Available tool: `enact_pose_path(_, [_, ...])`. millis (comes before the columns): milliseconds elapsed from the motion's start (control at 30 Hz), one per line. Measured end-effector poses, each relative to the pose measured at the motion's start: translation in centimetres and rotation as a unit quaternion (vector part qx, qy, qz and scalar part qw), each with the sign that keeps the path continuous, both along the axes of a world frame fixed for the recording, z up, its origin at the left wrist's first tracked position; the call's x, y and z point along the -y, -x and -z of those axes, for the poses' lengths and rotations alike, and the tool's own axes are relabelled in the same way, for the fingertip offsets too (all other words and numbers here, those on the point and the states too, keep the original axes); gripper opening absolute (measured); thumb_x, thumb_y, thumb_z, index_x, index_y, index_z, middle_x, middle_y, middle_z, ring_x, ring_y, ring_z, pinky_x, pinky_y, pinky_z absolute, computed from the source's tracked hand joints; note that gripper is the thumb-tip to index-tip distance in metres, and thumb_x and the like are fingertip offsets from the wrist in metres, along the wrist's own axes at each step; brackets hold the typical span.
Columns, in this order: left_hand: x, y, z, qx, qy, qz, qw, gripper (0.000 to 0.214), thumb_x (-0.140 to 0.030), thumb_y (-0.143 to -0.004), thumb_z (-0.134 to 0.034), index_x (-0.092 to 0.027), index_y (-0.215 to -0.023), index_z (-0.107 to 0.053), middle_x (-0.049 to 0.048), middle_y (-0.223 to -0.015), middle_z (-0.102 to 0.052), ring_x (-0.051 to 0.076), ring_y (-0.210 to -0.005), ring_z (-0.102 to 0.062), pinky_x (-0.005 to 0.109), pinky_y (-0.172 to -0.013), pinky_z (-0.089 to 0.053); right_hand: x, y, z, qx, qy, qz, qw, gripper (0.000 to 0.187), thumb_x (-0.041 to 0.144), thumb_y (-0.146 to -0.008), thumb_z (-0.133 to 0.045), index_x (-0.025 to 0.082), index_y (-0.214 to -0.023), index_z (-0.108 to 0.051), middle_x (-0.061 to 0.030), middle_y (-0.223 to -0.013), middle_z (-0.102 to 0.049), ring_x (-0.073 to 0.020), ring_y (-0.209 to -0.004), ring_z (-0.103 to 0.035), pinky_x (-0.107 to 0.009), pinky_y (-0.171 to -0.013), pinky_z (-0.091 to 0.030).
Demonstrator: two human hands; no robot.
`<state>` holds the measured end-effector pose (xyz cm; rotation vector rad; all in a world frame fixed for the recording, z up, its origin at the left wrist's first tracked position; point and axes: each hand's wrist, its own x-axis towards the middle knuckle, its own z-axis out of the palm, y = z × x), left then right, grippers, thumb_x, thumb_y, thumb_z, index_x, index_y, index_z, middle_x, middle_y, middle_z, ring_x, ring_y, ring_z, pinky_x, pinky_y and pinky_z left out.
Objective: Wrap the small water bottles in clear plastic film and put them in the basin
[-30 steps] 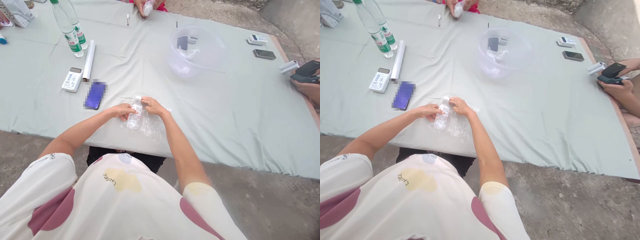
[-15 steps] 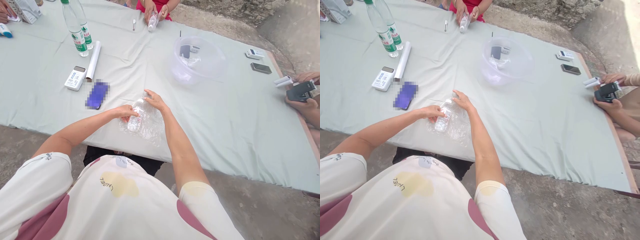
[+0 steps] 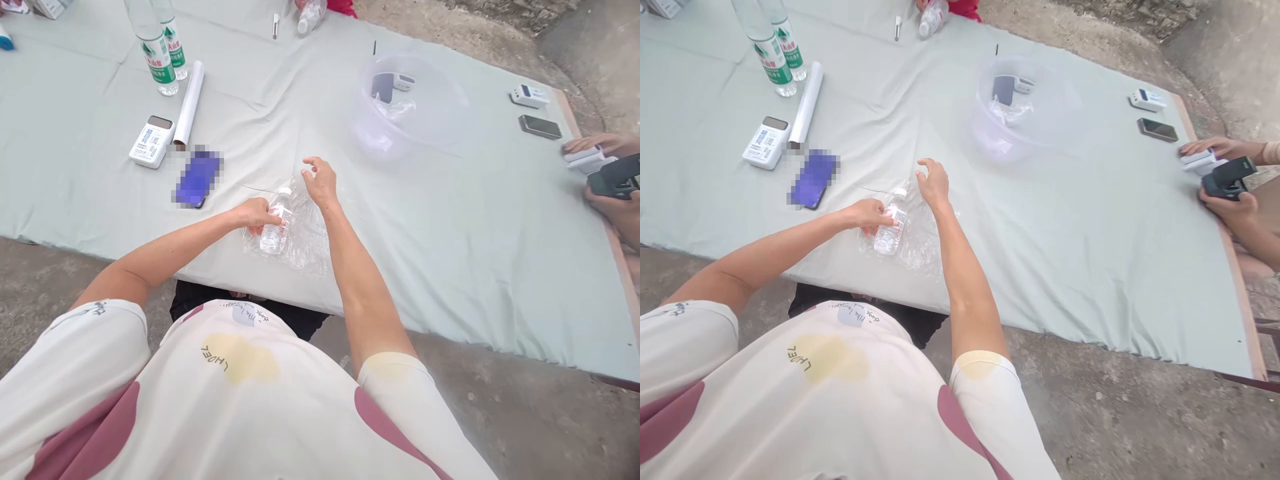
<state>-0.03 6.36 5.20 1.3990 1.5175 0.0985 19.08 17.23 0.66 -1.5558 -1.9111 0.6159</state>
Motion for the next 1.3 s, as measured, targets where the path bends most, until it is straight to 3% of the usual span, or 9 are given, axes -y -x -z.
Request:
enact_pose_path(100, [0.0, 0.1, -0.3, -0.063, -0.028, 0.016, 0.997, 0.053, -0.055, -0.070, -0.074, -0.017, -0.106, -0.062, 0.0020, -0.063, -0.067, 0.024, -0.060, -0.068, 0.031, -0.062, -0.050, 3.5, -0.6, -1.1, -0.032, -0.055, -0.024, 0.998, 0.039, 0.041, -0.096, -0.045, 0.022, -0.127, -0.059, -0.0105, -0.125, -0.063, -0.0241, -0.110, -0.062, -0.046, -0.099, -0.049])
enact_pose_path(200, [0.6, 0.8, -0.3, -0.083, -0.093, 0.031, 0.992, 0.052, -0.053, -0.078, -0.068, -0.017, -0.115, -0.061, 0.0040, -0.075, -0.070, 0.025, -0.070, -0.069, 0.031, -0.066, -0.049, 9.3, -0.7, -2.4, -0.016, -0.011, -0.154, 0.988, 0.054, 0.058, -0.092, -0.052, 0.027, -0.137, -0.052, -0.0107, -0.138, -0.056, -0.0275, -0.119, -0.059, -0.048, -0.097, -0.052])
enact_pose_path(300, [2.8, 1.9, 0.2, -0.120, -0.195, 0.012, 0.973, 0.041, -0.048, -0.090, -0.055, -0.019, -0.118, -0.060, 0.0067, -0.094, -0.070, 0.025, -0.090, -0.068, 0.032, -0.074, -0.047, 14.4, -0.1, -2.3, 0.051, 0.052, -0.256, 0.964, 0.081, 0.058, -0.079, -0.072, 0.032, -0.149, -0.041, -0.0118, -0.161, -0.029, -0.0359, -0.140, -0.042, -0.053, -0.101, -0.051])
enact_pose_path(400, [6.1, 2.7, 1.5, -0.184, -0.267, -0.042, 0.945, 0.033, -0.039, -0.093, -0.051, -0.020, -0.119, -0.058, 0.0086, -0.109, -0.067, 0.025, -0.097, -0.065, 0.034, -0.076, -0.046, 16.9, 0.8, -1.1, 0.069, 0.075, -0.250, 0.963, 0.081, 0.050, -0.082, -0.072, 0.036, -0.153, -0.034, -0.0082, -0.168, -0.009, -0.0384, -0.146, -0.033, -0.055, -0.098, -0.053])
enact_pose_path(533, [9.5, 3.0, 3.8, -0.246, -0.252, -0.062, 0.934, 0.034, -0.044, -0.088, -0.060, -0.017, -0.110, -0.059, 0.0129, -0.109, -0.065, 0.030, -0.101, -0.062, 0.037, -0.075, -0.046, 17.3, 1.4, 0.3, 0.045, 0.071, -0.220, 0.972, 0.073, 0.045, -0.089, -0.063, 0.037, -0.154, -0.030, -0.0051, -0.168, -0.004, -0.0372, -0.143, -0.039, -0.051, -0.089, -0.058])
enact_pose_path(667, [10.4, 2.5, 5.0, -0.222, -0.240, -0.048, 0.944, 0.013, -0.032, -0.091, -0.054, -0.020, -0.088, -0.060, 0.0113, -0.098, -0.064, 0.028, -0.093, -0.062, 0.037, -0.075, -0.046, 17.3, 1.3, 0.3, 0.051, 0.061, -0.208, 0.975, 0.077, 0.045, -0.089, -0.063, 0.037, -0.156, -0.027, -0.0042, -0.168, -0.006, -0.0368, -0.143, -0.040, -0.050, -0.087, -0.060])
enact_pose_path(833, [10.8, 2.2, 5.0, -0.107, -0.268, -0.082, 0.954, 0.009, -0.022, -0.088, -0.049, -0.022, -0.080, -0.054, 0.0083, -0.093, -0.063, 0.023, -0.087, -0.061, 0.036, -0.077, -0.048, 17.3, 1.7, 0.1, 0.086, 0.057, -0.185, 0.977, 0.081, 0.049, -0.087, -0.065, 0.034, -0.156, -0.026, -0.0060, -0.168, -0.011, -0.0340, -0.130, -0.054, -0.043, -0.073, -0.063])
enact_pose_path(1033, [11.0, 2.5, 5.6, 0.022, -0.316, -0.113, 0.942, 0.011, -0.019, -0.086, -0.047, -0.023, -0.075, -0.045, 0.0107, -0.120, -0.065, 0.021, -0.109, -0.061, 0.036, -0.092, -0.051, 17.5, 3.2, 1.3, 0.121, 0.021, -0.117, 0.985, 0.080, 0.060, -0.086, -0.063, 0.029, -0.154, -0.033, -0.0089, -0.165, -0.020, -0.0324, -0.127, -0.056, -0.044, -0.079, -0.061])
enact_pose_path(1300, [11.2, 2.3, 4.4, 0.078, -0.235, -0.191, 0.950, 0.015, -0.031, -0.088, -0.048, -0.022, -0.075, -0.046, 0.0057, -0.121, -0.069, 0.016, -0.091, -0.070, 0.032, -0.082, -0.056, 17.6, 3.8, 1.6, 0.055, 0.015, -0.077, 0.995, 0.075, 0.064, -0.087, -0.059, 0.029, -0.150, -0.039, -0.0105, -0.163, -0.027, -0.0334, -0.124, -0.059, -0.043, -0.077, -0.061])
